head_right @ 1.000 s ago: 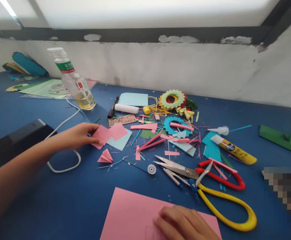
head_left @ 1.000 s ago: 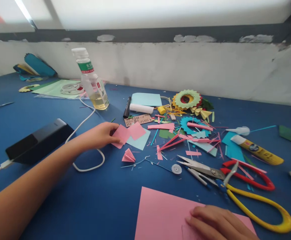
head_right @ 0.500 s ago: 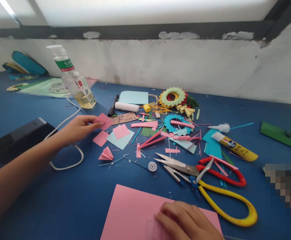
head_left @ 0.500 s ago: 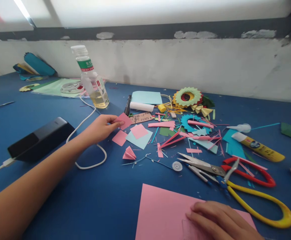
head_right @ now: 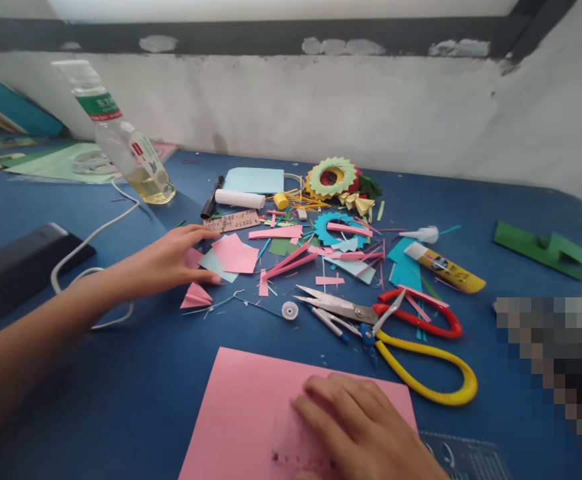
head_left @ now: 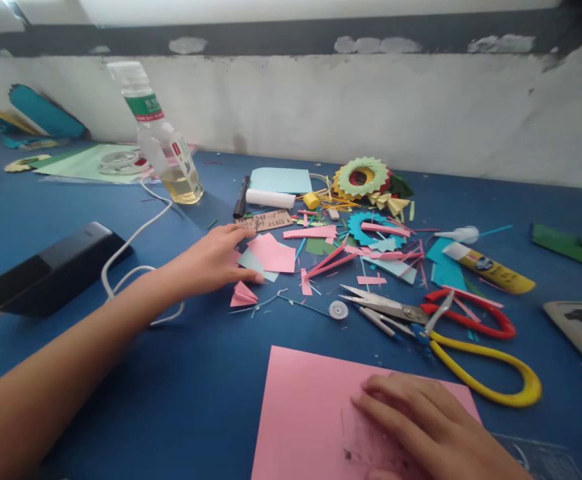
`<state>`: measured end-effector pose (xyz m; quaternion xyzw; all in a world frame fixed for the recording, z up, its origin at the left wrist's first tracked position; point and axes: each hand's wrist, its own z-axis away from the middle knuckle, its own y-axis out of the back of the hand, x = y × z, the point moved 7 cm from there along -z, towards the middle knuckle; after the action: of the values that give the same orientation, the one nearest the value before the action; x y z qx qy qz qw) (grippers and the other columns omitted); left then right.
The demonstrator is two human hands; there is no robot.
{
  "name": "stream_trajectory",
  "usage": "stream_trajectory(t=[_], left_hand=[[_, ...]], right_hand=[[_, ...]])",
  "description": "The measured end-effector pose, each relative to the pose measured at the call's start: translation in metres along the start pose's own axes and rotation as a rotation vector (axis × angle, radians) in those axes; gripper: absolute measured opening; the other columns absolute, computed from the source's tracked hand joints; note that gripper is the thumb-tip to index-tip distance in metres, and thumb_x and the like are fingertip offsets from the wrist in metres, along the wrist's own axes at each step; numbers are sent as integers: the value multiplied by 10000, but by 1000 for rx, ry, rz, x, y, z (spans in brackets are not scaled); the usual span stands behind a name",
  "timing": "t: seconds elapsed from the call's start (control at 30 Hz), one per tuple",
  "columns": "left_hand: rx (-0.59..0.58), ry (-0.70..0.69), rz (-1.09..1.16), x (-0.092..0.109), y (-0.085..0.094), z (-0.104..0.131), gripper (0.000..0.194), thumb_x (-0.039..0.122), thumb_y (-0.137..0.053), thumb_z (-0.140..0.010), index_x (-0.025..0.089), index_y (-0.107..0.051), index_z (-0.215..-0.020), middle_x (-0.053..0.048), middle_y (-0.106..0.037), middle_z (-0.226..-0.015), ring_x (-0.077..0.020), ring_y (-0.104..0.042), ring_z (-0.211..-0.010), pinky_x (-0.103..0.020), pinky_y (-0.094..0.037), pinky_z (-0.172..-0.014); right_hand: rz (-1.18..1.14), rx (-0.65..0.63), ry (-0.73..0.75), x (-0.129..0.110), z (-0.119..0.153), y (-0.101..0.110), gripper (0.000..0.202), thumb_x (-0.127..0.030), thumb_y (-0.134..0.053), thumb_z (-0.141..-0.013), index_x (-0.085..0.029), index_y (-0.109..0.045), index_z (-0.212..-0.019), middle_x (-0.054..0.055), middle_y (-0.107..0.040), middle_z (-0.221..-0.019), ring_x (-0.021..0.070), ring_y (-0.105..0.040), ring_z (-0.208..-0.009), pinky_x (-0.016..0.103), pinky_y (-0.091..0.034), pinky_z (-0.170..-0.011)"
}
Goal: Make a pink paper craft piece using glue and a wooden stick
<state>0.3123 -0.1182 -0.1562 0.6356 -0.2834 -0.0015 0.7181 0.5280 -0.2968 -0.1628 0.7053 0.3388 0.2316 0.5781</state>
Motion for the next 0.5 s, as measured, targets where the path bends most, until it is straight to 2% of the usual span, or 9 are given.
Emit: stream_trajectory(t=[0.1, 0.23, 0.3, 0.5], left_hand=[[-63, 50, -106, -10, 5, 6, 808, 593, -644, -600, 157, -459, -1254, -95, -484, -1225, -273, -462, -1120, -351, -364, -962], [-102, 94, -127, -17, 12, 9, 510, 527, -590, -665, 188, -604, -1046, -54, -563, -1028, -225, -558, -912, -297, -416, -813], [-122, 121, -118, -19, 13, 9, 432, 503, -582, -662, 184, -628, -951, -46, -586, -936, -212, -568, -840, -277, -416, -734], [-169, 218, -74, -29, 14, 10, 465, 499, -615, -575, 164, -621, -897, -31, -612, -794, -206, -560, -728, -251, -375, -592]], right_hand=[[43, -17, 49, -5, -3, 4, 422, -511, -514, -814, -200, -649, -1066, 63, -673, -1051, 231, -648, -895, 316, -563, -678], [23, -31, 50, -8, -3, 0, 415, -490, -538, -799, -194, -643, -1070, 73, -668, -1060, 242, -642, -902, 339, -564, -663], [-14, -11, 37, -9, -1, -2, 390, -449, -547, -797, -184, -637, -1069, 86, -665, -1062, 247, -632, -913, 352, -559, -679], [-113, -11, -23, -7, 3, -6, 357, -361, -547, -818, -182, -589, -1123, 118, -630, -1108, 263, -590, -980, 402, -535, -740]])
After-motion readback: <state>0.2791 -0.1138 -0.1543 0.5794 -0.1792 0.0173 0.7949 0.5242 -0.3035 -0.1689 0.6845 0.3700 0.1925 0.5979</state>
